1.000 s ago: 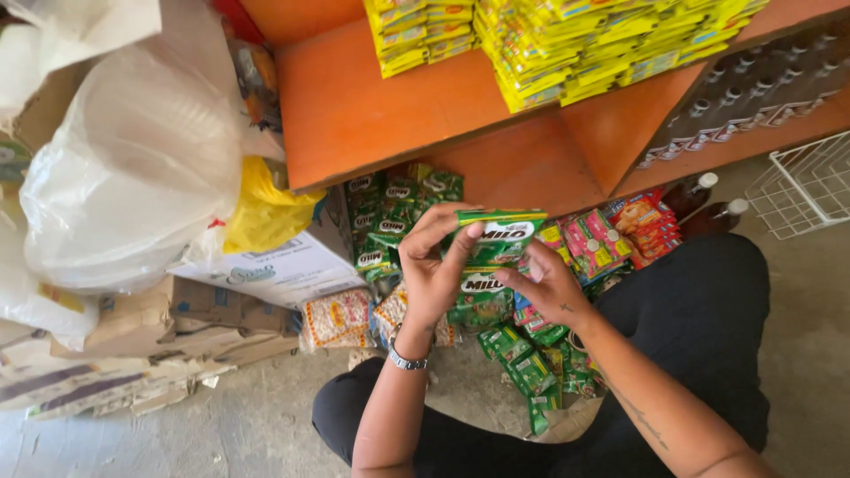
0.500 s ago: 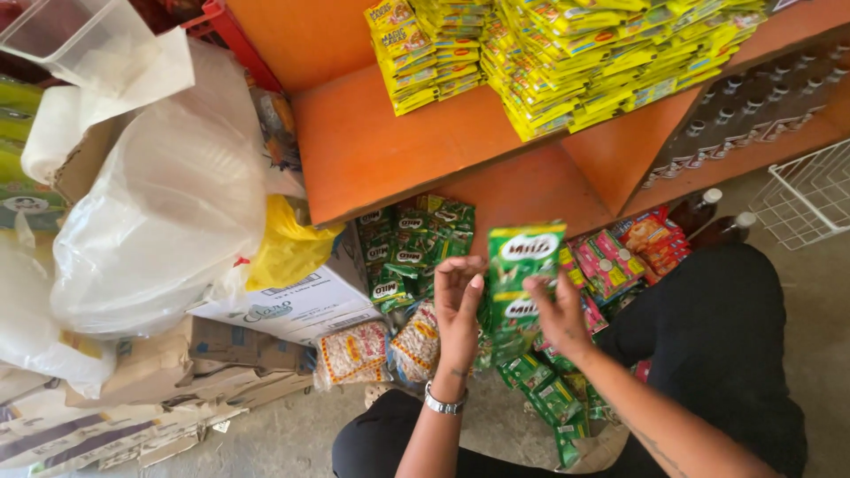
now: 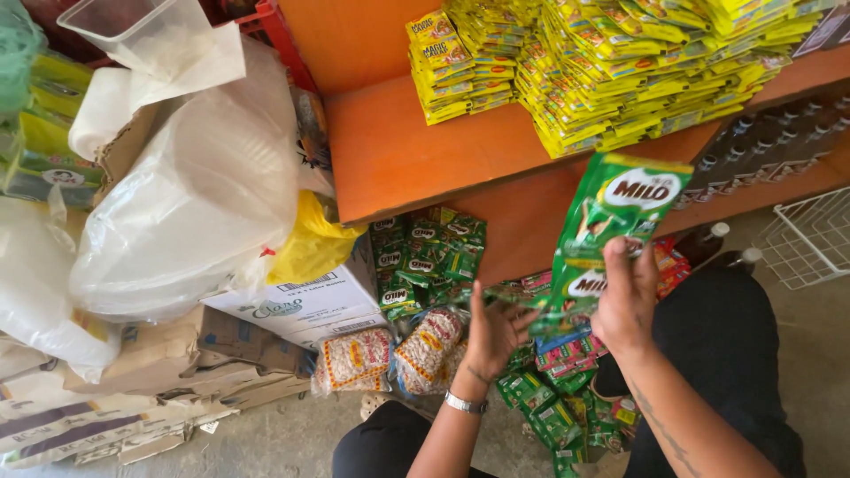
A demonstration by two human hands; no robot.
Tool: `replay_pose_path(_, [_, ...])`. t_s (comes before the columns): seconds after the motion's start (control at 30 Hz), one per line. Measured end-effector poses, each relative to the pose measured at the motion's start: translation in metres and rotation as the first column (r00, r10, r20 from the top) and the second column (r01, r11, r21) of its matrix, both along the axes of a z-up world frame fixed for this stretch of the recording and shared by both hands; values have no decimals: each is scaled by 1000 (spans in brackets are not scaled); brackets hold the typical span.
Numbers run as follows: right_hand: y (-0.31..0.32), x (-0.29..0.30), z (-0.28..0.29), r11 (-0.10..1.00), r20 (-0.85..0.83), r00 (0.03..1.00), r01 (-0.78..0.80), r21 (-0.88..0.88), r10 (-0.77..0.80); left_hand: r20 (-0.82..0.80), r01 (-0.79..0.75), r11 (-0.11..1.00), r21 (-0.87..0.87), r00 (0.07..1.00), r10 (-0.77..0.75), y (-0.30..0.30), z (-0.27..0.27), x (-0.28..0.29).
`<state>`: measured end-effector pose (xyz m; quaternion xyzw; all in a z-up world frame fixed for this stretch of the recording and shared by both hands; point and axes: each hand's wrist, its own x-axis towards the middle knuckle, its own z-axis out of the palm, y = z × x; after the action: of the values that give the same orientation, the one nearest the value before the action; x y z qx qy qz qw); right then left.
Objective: Organizing and stacking small seasoning and beverage powder packets on a store shelf.
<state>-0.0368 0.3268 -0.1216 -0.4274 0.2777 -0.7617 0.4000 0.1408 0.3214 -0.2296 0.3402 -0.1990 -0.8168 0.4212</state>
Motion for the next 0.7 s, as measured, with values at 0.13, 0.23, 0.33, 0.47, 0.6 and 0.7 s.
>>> replay_pose_path(0.13, [13, -1, 3, 974, -68, 988, -123, 192, 138, -294, -149, 989, 13, 945, 146, -16, -9, 8])
replay_pose_path(0.23, [13, 2, -3, 954, -108, 973, -173, 245, 204, -404, -182, 983, -15, 901, 161, -18, -7, 8])
replay_pose_path(0.33, [4, 1, -24, 952, -171, 959, -182, 245, 227, -424, -208, 978, 10, 885, 192, -19, -2, 7])
replay_pose_path(0.47, [4, 10, -29, 932, -285, 913, -207, 297, 293, -387, -254, 967, -6, 893, 231, -11, 13, 8])
replay_pose_path(0.6, [6, 23, -39, 862, -232, 907, -215, 460, 350, -297, -253, 961, -110, 931, 212, -5, 19, 2])
replay_pose_path(0.7, [7, 30, -41, 860, -255, 900, -204, 468, 352, -221, -263, 947, -182, 950, 221, -1, 26, 5])
